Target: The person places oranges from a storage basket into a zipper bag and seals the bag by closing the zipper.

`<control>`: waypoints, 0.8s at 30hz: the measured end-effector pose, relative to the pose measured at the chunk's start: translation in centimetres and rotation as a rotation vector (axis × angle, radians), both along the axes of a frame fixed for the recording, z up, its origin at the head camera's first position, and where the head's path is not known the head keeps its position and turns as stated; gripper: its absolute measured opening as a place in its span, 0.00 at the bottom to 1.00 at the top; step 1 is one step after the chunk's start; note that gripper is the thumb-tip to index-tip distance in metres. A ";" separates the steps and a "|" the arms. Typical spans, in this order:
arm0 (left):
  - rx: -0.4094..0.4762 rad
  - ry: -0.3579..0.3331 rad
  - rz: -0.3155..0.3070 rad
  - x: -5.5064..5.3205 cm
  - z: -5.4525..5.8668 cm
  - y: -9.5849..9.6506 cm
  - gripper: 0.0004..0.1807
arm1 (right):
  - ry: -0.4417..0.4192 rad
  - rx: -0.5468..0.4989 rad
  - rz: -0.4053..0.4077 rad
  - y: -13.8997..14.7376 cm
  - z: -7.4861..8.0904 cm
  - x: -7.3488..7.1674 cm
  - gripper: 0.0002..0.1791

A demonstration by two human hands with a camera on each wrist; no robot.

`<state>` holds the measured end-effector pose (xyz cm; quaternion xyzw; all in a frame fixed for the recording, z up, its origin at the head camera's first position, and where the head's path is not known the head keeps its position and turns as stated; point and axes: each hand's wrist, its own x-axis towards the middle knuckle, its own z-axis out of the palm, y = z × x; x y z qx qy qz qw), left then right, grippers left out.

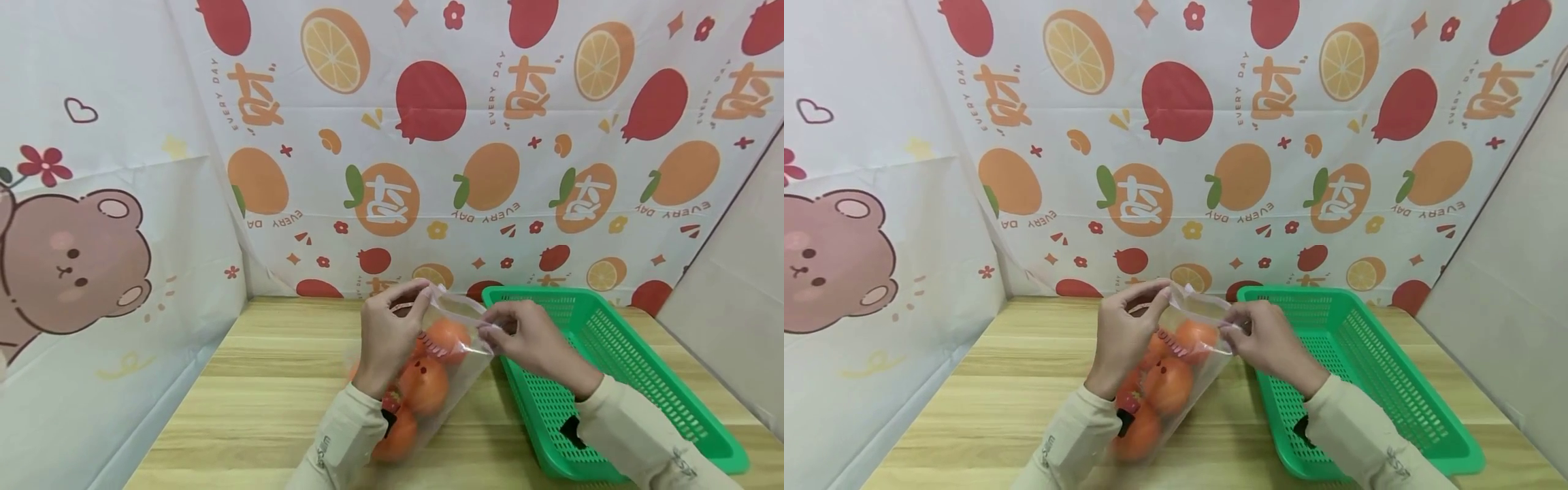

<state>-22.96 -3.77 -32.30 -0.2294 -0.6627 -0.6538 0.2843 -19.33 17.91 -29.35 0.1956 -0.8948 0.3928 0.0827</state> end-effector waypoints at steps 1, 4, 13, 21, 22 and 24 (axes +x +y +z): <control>0.009 0.016 0.010 0.0 0.0 0.0 0.08 | 0.026 0.005 -0.017 0.0 0.3 0.0 0.03; 0.023 0.058 0.042 0.0 0.2 -0.2 0.09 | 0.083 0.006 -0.054 0.0 1.0 0.0 0.04; -0.026 0.116 0.093 0.1 0.7 -1.0 0.09 | 0.329 0.098 -0.058 -0.1 2.4 -0.1 0.06; -0.150 0.128 0.167 -1.3 0.9 -4.0 0.23 | 0.514 0.083 0.028 0.2 3.3 -0.4 0.15; -0.177 0.101 0.167 -1.6 0.8 -4.5 0.27 | 0.513 0.075 0.037 0.2 3.3 -0.5 0.15; -0.233 0.030 0.150 -1.9 0.6 -5.5 0.33 | 0.514 0.064 0.048 0.3 3.4 -0.7 0.16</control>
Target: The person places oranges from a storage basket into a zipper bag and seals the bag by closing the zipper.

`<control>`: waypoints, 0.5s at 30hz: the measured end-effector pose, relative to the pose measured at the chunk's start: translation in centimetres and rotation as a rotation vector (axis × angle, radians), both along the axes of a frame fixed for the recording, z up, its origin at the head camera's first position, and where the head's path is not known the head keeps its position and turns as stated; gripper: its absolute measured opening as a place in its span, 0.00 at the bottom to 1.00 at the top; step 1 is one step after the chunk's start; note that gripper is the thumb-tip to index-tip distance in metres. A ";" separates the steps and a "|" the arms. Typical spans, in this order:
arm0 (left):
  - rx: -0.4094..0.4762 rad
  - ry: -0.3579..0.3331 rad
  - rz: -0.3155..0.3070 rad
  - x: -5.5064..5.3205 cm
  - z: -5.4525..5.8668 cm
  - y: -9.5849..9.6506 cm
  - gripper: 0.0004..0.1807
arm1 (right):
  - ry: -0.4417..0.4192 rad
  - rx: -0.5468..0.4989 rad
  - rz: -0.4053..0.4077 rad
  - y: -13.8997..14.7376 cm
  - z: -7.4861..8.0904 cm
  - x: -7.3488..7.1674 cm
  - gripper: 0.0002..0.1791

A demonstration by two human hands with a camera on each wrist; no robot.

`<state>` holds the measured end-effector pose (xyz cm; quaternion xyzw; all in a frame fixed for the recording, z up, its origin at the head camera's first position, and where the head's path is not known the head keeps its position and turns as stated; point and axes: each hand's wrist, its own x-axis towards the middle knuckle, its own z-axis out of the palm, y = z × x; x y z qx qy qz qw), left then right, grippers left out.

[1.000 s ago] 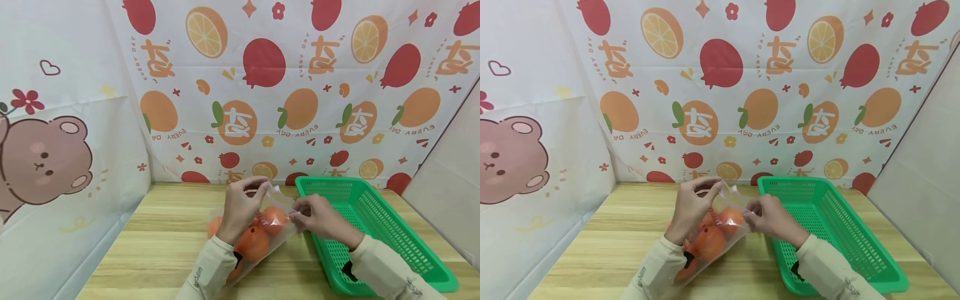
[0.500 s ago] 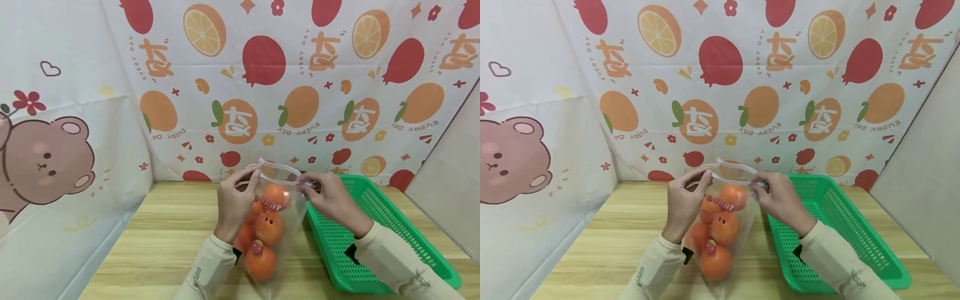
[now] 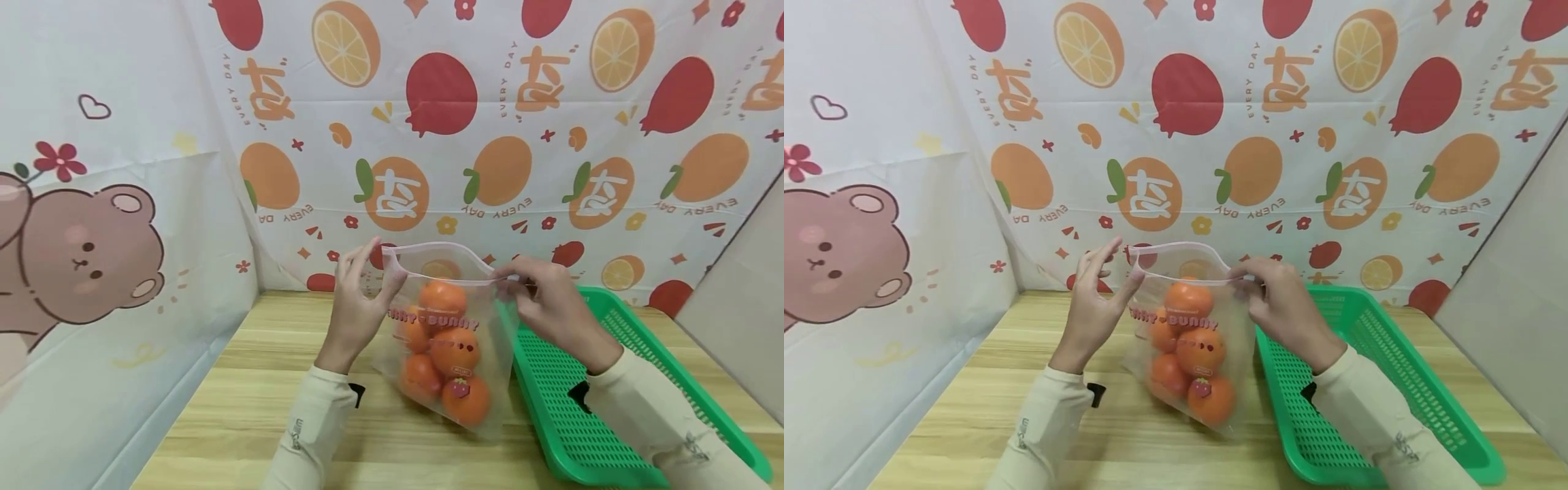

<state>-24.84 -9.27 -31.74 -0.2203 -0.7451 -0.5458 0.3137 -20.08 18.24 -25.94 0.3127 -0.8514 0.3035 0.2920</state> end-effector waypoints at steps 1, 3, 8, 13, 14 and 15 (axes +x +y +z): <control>-0.020 -0.042 -0.019 -0.2 -0.1 -0.5 0.35 | -0.002 -0.004 0.005 0.0 0.0 -0.1 0.16; -0.028 -0.121 -0.097 -0.5 -0.3 -1.1 0.37 | -0.012 -0.015 0.018 0.2 0.0 -0.4 0.17; 0.076 -0.261 -0.309 -0.9 -0.3 -1.6 0.40 | -0.042 -0.056 0.089 0.9 0.0 -0.9 0.17; 0.149 -0.373 -0.333 -0.7 -0.6 -1.5 0.36 | -0.071 -0.077 0.187 1.6 -0.4 -1.2 0.20; 0.164 -0.383 -0.325 -0.7 -0.7 -1.5 0.35 | -0.071 -0.072 0.205 1.7 -0.3 -1.3 0.22; 0.177 -0.388 -0.302 -0.6 -0.7 -1.5 0.33 | -0.073 -0.068 0.225 1.6 -0.3 -1.4 0.23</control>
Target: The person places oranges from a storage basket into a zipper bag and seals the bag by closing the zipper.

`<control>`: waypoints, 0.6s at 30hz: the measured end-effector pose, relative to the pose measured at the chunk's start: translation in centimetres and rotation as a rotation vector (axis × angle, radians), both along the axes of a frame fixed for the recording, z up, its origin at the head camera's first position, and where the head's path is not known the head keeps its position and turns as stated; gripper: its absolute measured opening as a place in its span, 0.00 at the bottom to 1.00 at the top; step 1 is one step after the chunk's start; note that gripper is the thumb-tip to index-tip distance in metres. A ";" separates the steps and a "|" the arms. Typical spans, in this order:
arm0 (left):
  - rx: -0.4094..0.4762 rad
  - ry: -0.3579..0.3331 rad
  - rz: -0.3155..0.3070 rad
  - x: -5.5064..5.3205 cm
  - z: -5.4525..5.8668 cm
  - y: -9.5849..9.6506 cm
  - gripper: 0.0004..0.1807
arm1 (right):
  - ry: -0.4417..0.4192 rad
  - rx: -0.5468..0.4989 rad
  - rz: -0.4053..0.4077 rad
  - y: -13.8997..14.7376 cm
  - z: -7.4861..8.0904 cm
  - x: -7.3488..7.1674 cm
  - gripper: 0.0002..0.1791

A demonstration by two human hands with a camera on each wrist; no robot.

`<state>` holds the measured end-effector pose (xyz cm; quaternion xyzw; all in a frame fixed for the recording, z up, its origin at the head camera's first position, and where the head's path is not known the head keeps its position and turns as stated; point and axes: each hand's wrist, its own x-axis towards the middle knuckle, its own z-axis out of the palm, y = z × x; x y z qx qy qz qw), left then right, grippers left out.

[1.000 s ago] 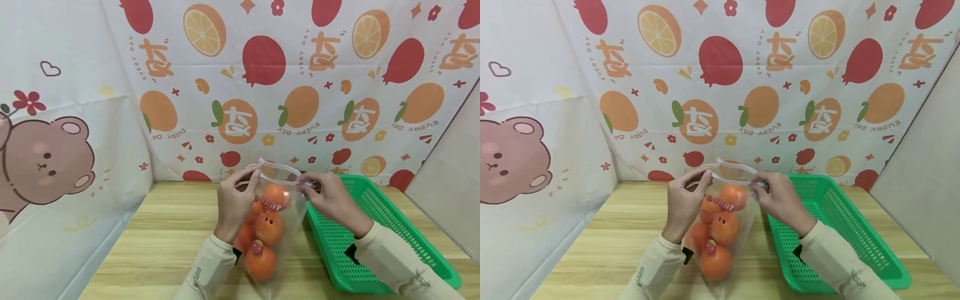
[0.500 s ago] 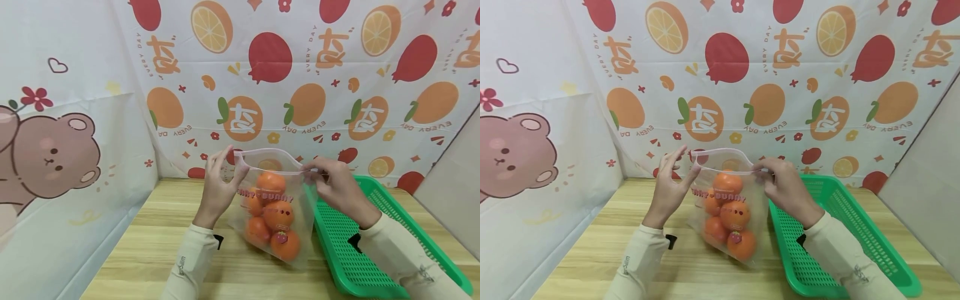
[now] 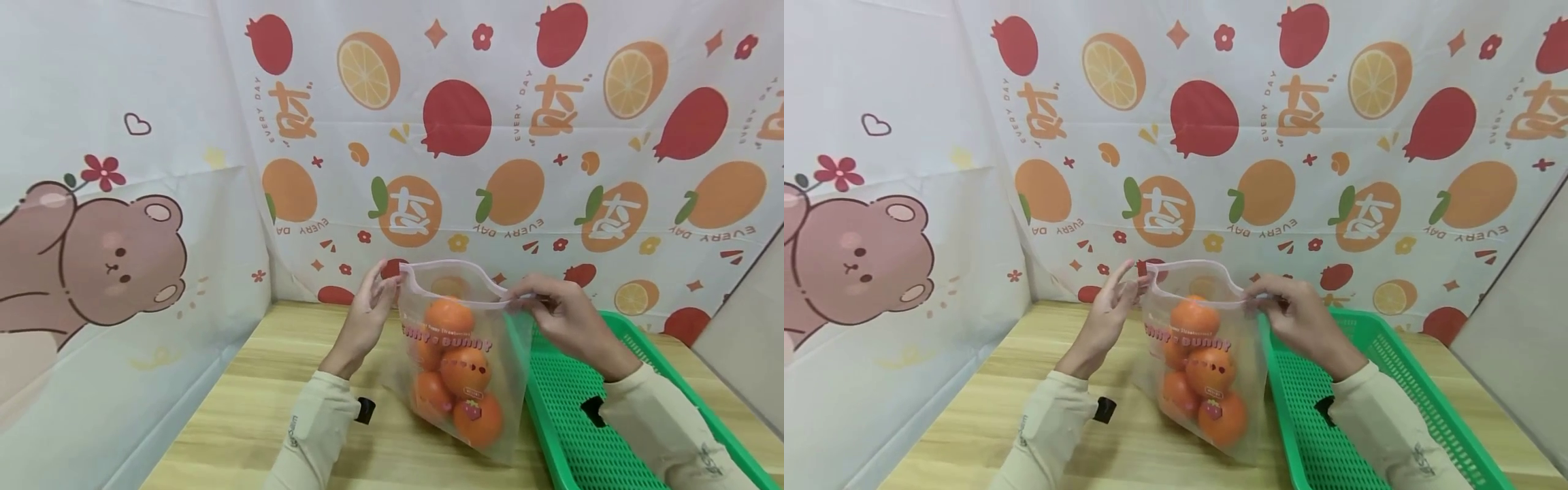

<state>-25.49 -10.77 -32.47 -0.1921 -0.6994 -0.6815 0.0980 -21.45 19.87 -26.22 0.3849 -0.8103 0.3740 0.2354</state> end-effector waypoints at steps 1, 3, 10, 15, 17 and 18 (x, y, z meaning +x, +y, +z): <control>0.005 0.000 0.019 -0.1 -0.1 0.1 0.31 | 0.000 0.000 0.015 0.1 0.0 0.0 0.24; 0.021 0.006 0.063 -0.2 -0.2 0.3 0.26 | 0.006 -0.004 0.033 0.2 0.0 -0.1 0.26; 0.072 0.054 0.206 -0.4 0.0 -0.2 0.14 | 0.028 -0.091 -0.013 0.6 -0.1 -0.1 0.22; 0.118 0.102 0.201 0.1 0.8 -1.2 0.13 | 0.016 -0.142 -0.088 0.9 -0.1 0.1 0.17; 0.122 0.125 0.206 0.3 1.1 -1.4 0.13 | 0.011 -0.153 -0.126 1.0 -0.1 0.2 0.16; 0.120 0.135 0.207 0.4 1.2 -1.5 0.13 | 0.007 -0.157 -0.136 1.1 -0.1 0.2 0.15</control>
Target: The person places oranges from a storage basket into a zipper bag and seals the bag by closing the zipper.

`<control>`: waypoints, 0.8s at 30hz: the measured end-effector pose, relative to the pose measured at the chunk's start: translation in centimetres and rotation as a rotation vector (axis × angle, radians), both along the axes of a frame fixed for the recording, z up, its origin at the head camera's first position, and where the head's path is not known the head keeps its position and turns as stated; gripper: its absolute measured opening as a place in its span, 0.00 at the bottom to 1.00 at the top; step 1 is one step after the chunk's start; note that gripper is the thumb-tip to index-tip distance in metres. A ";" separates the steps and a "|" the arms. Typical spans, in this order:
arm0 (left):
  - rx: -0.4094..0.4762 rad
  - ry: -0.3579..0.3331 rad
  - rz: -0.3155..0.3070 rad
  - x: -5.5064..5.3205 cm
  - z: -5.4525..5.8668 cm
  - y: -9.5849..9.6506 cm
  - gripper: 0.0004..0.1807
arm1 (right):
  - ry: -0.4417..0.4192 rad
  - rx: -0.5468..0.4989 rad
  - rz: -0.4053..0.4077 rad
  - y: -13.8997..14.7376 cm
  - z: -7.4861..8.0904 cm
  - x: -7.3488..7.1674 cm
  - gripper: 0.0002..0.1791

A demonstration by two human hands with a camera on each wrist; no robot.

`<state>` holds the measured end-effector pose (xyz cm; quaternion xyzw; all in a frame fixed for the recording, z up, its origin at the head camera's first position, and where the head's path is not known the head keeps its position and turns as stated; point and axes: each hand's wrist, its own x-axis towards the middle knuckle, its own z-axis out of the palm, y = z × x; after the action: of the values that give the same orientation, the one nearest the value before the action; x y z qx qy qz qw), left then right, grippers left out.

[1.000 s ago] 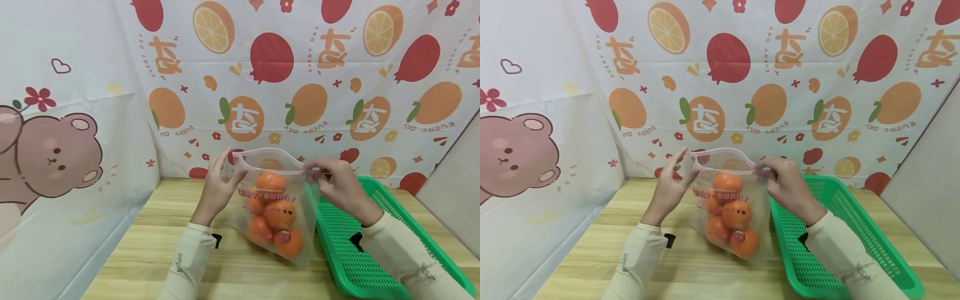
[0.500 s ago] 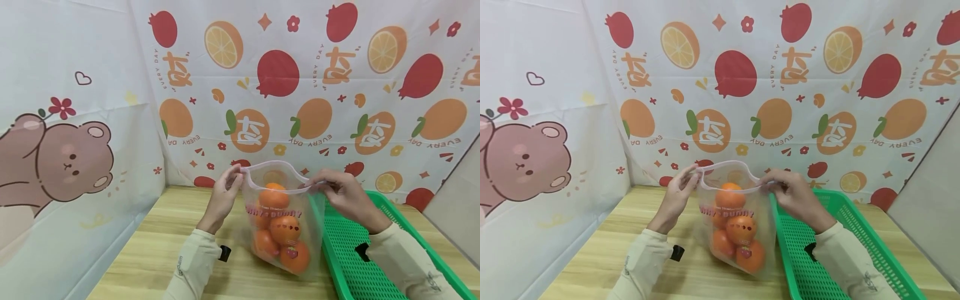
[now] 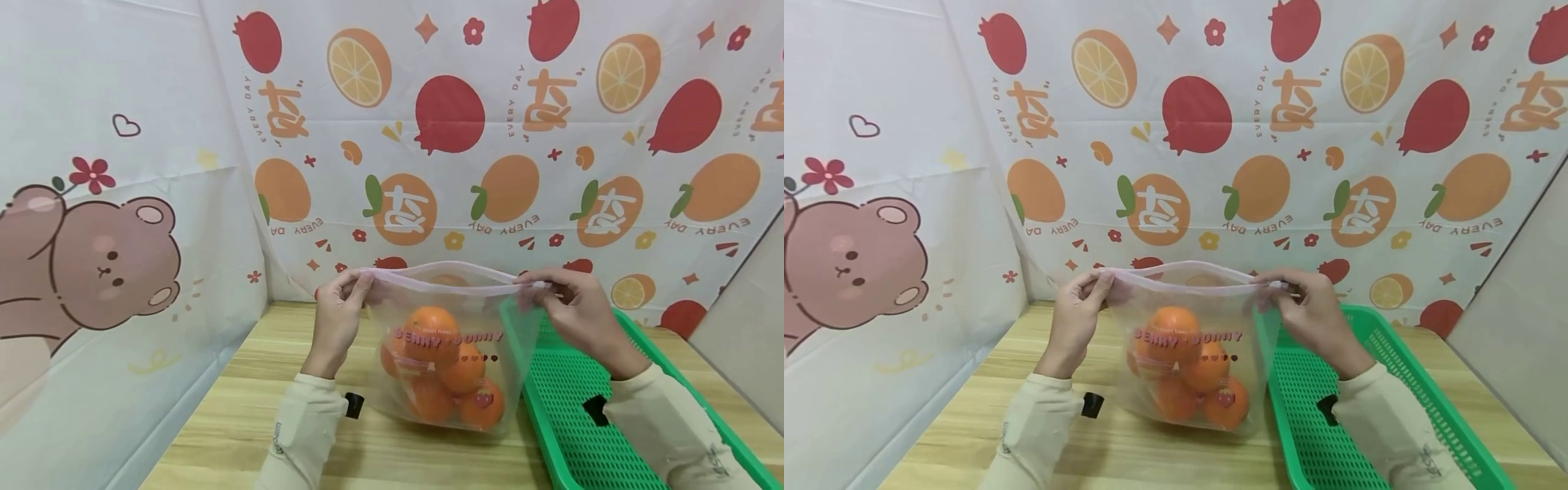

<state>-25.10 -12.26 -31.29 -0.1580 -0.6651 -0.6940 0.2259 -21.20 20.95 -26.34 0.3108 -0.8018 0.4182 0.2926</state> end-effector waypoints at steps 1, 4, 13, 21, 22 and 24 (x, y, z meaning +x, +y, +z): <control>-0.004 0.006 0.003 0.1 0.1 -0.2 0.14 | -0.007 -0.001 -0.009 0.0 0.1 0.0 0.15; -0.003 0.035 -0.009 0.1 0.3 -0.6 0.14 | -0.030 0.000 -0.023 0.3 0.3 0.1 0.13; -0.113 0.051 -0.012 0.4 0.5 -1.9 0.13 | -0.105 -0.015 0.008 0.8 -0.2 0.1 0.12; -0.162 0.039 -0.008 1.4 0.8 -2.7 0.14 | -0.178 -0.021 -0.091 0.9 -0.3 0.1 0.07; -0.177 0.034 -0.006 1.5 0.9 -2.9 0.14 | -0.175 -0.021 -0.109 0.9 -0.3 0.1 0.07; -0.222 0.018 0.006 1.7 1.2 -3.2 0.15 | -0.169 -0.022 -0.125 0.9 -0.4 0.2 0.07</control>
<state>-23.40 -15.45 -30.08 -0.1863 -0.7364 -0.6139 0.2150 -21.03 21.89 -26.69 0.2204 -0.8368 0.4327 0.2529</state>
